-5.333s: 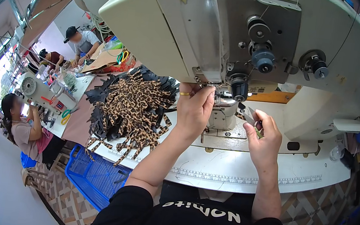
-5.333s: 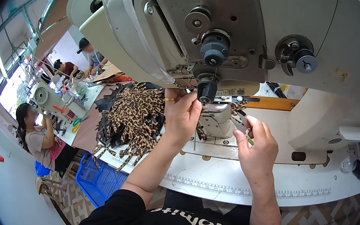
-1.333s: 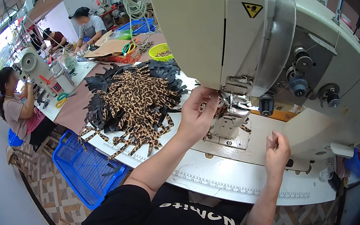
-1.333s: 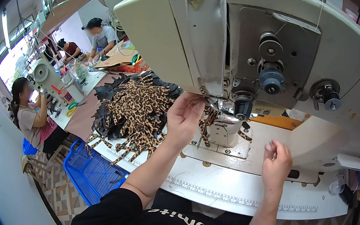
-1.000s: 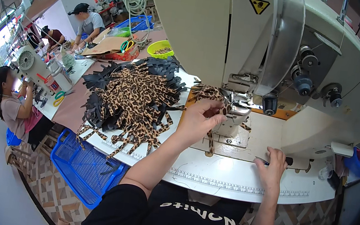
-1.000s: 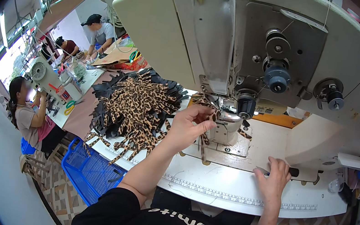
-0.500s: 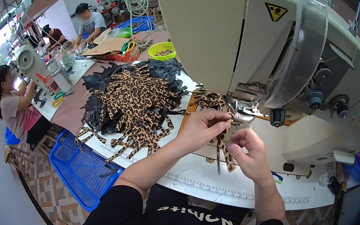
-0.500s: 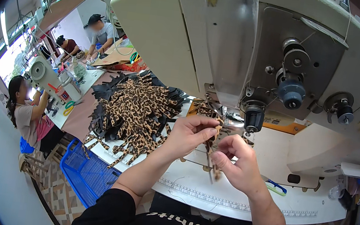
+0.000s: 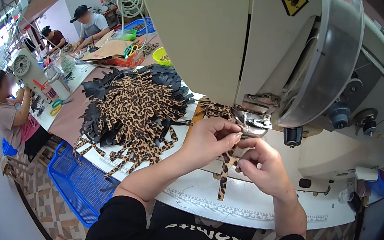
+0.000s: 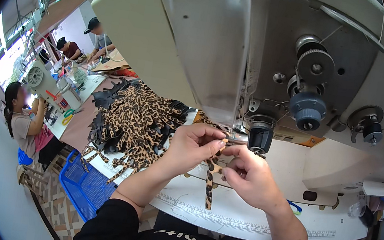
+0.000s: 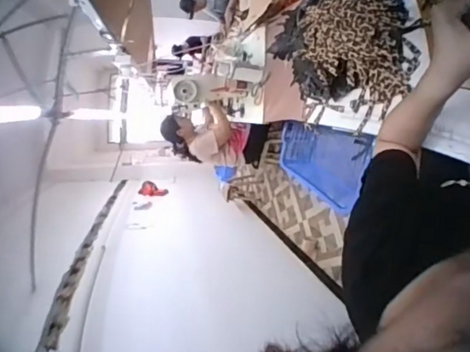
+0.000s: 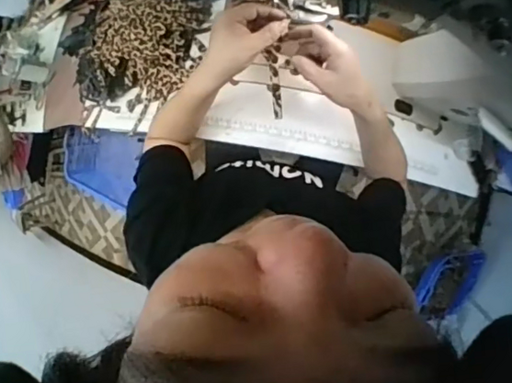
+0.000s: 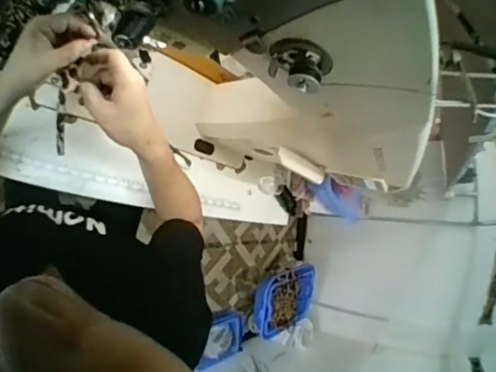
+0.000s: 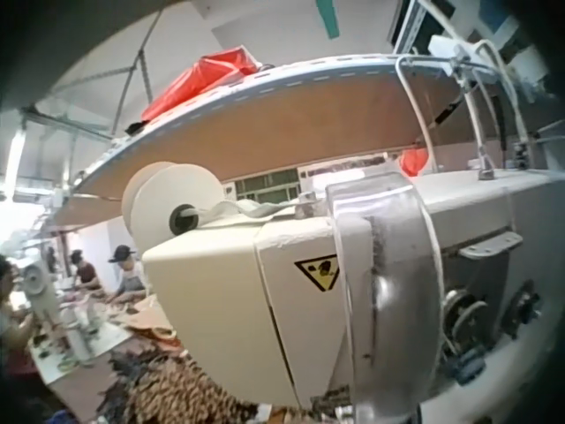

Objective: The person sews patterned fabric strips using a sewing machine, guiding them under the presser foot and cutting threads with snips. The person then removes and replaces the bobbin in the machine before feeding and sewing more strips.

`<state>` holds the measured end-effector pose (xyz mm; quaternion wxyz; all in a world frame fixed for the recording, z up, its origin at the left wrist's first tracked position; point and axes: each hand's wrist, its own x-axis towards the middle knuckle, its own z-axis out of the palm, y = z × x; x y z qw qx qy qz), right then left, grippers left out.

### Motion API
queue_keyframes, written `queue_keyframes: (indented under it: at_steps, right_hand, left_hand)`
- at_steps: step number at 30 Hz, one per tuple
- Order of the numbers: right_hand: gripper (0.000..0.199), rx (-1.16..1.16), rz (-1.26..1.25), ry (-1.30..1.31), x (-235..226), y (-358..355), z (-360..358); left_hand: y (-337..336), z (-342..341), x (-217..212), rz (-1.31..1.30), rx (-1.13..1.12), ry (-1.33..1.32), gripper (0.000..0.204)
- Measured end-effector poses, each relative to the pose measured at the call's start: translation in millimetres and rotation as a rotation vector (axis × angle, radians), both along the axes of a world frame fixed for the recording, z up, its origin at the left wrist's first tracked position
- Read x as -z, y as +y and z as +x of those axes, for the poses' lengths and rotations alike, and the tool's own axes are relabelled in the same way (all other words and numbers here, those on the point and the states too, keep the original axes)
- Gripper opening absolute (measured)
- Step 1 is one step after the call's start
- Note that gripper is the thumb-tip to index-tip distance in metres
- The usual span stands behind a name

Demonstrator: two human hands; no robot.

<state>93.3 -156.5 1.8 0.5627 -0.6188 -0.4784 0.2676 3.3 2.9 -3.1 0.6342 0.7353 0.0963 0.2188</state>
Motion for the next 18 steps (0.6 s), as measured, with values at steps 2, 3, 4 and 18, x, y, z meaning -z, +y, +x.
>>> queue_keyframes:
  at_steps: [2, 3, 4, 18]
  right_hand:
    - [0.033, 0.061, -0.004, -0.107, 0.7, 1.3, 1.3]
    - [0.033, 0.048, 0.01, -0.105, 1.2, 2.3, 1.4]
    - [0.037, 0.076, 0.027, -0.183, 2.0, 3.5, 0.8]
    - [0.035, 0.115, 0.011, -0.28, -2.1, -2.6, -1.7]
  left_hand:
    - [0.8, 0.9, 1.6, 0.0, -0.004, -0.035, 0.019]
    - [1.5, 1.7, 2.3, -0.009, -0.007, -0.06, 0.018]
    - [2.2, 2.7, 3.1, -0.007, -0.006, -0.057, 0.018]
    - [8.5, 10.3, 8.5, -0.12, 0.081, -0.072, 0.016]
